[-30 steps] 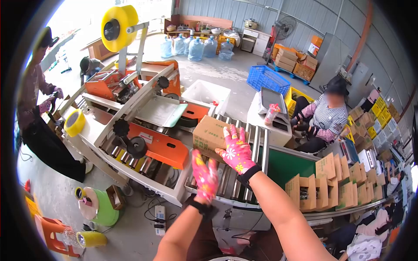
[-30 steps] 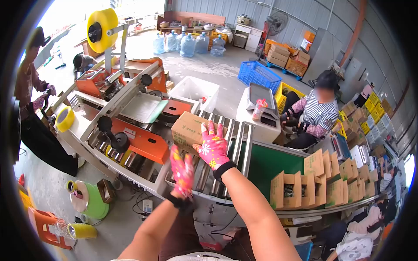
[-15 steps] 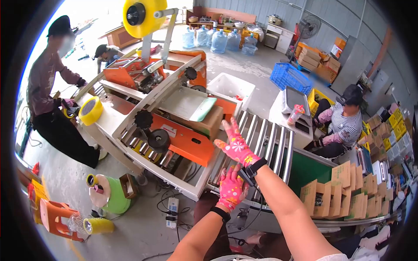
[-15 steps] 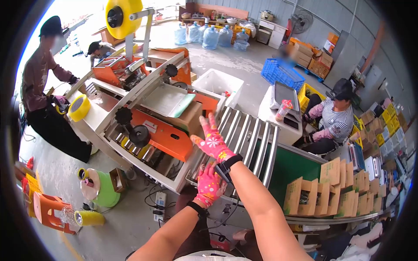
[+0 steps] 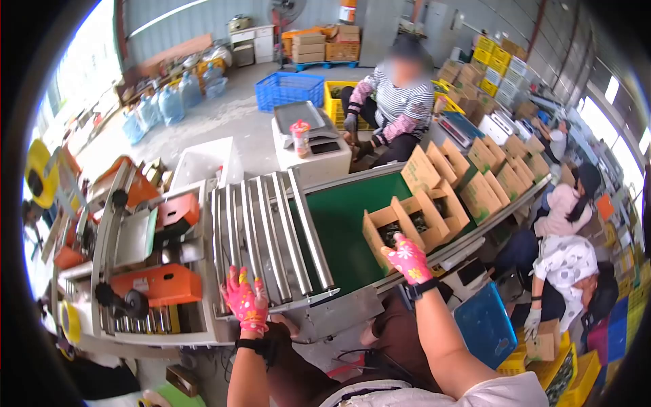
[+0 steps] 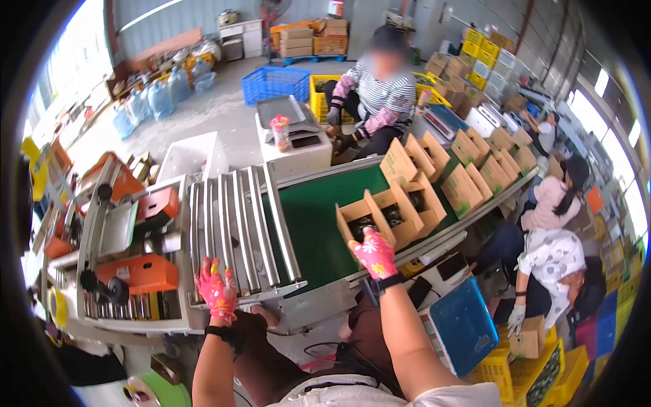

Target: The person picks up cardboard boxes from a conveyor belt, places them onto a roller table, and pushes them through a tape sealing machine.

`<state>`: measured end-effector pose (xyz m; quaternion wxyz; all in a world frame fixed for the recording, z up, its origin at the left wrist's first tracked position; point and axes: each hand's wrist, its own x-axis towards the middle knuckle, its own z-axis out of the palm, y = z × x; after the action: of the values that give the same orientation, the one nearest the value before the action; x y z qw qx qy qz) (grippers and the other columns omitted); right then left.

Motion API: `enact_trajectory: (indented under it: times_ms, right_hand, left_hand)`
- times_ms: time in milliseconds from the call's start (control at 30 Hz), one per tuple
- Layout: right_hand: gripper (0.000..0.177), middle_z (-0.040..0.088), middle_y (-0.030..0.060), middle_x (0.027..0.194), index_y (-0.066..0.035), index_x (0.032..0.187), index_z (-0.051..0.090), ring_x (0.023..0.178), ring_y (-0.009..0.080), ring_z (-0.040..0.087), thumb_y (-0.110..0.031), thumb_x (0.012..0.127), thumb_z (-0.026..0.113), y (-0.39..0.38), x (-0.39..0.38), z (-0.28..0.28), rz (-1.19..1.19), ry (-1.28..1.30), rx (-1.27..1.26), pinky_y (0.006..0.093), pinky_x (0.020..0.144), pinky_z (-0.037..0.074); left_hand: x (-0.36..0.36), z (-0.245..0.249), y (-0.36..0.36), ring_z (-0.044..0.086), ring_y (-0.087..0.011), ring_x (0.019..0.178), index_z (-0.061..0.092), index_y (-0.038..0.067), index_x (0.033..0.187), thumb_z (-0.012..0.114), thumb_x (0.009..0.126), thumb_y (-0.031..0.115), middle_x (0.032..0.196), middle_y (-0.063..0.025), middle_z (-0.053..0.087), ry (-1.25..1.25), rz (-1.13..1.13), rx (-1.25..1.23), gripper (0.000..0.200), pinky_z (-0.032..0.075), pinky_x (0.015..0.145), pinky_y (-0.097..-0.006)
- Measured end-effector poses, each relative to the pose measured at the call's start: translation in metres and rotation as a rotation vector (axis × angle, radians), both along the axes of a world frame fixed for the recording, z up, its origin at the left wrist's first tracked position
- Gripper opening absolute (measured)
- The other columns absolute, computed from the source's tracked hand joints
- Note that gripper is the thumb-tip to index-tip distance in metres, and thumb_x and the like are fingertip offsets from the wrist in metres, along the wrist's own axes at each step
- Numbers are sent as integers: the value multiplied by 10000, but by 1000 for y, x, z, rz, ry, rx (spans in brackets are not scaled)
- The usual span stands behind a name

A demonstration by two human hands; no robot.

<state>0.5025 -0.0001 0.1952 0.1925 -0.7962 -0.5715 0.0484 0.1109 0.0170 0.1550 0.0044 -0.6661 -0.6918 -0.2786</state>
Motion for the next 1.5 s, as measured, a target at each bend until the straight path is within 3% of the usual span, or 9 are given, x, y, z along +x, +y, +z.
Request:
enact_trajectory:
  times_ms: [233, 367, 433, 500, 667, 900, 1033, 1233, 1500]
  right_hand:
    - [121, 623, 58, 569, -181, 569, 673, 568, 250, 643, -207, 681, 636, 34, -27, -65, -15, -381, -49, 403, 400, 444]
    - [167, 561, 39, 701, -149, 788, 617, 655, 268, 578, -314, 805, 597, -28, -18, -64, 116, -172, 237, 411, 557, 457]
    - [277, 585, 38, 794, -145, 1050, 664, 765, 253, 571, -273, 809, 615, -66, -7, -44, 237, -98, 211, 384, 628, 477]
    - [342, 584, 30, 827, -174, 1130, 635, 801, 250, 560, -251, 797, 624, -89, 6, -50, 250, -17, 158, 378, 656, 483]
    - [478, 615, 14, 945, -236, 1193, 609, 880, 245, 577, -176, 721, 650, -100, 23, -64, 472, -14, 207, 381, 698, 523]
    - [432, 584, 0, 844, -249, 1192, 614, 784, 215, 575, -190, 767, 658, -62, -24, 36, 574, 10, 421, 374, 640, 495]
    - [229, 559, -11, 819, -221, 1028, 631, 771, 204, 584, -279, 806, 635, -25, -79, 83, 710, -36, 373, 368, 584, 476]
    - [443, 571, 85, 574, -115, 609, 606, 552, 300, 610, -499, 826, 562, 14, -155, 122, 905, 88, 312, 424, 453, 434]
    - [517, 677, 166, 873, -64, 895, 708, 864, 326, 644, -552, 825, 548, 75, -191, 132, 977, 311, -287, 412, 772, 491]
  left_hand:
    - [120, 47, 36, 514, -315, 1167, 590, 28, 1197, 578, 902, 220, 1272, -166, 525, -549, -609, -19, 352, 401, 979, -365]
    - [189, 28, 82, 523, -229, 1180, 512, 16, 1286, 540, 964, 219, 1264, -145, 539, -1122, -603, -599, 382, 409, 969, -300]
    - [207, -21, 115, 498, -232, 1215, 438, 13, 1350, 551, 954, 314, 1288, -152, 529, -1163, -516, -585, 511, 385, 1008, -321]
    - [222, -41, 122, 475, -231, 1242, 417, 15, 1366, 545, 933, 432, 1301, -139, 530, -779, -280, -730, 614, 358, 1041, -347]
    - [235, -87, 120, 586, -199, 950, 576, -1, 1164, 543, 927, 469, 1047, -88, 645, -1105, -354, -864, 527, 446, 845, -326]
    - [157, 18, 106, 602, -161, 967, 565, 23, 1148, 485, 979, 344, 1009, -77, 640, -1098, -482, -423, 372, 467, 801, -278]
    - [55, 17, 90, 601, -149, 959, 549, 42, 1181, 471, 984, 341, 1021, -63, 634, -1503, -568, -536, 366, 484, 843, -289]
    - [-27, 11, 61, 615, -174, 895, 552, 72, 1171, 462, 978, 318, 995, -60, 633, -1482, -361, -199, 326, 500, 816, -322]
    - [-57, 35, 58, 632, -193, 903, 517, 98, 1185, 536, 935, 205, 1008, -68, 631, -1653, -404, -472, 273, 518, 756, -324]
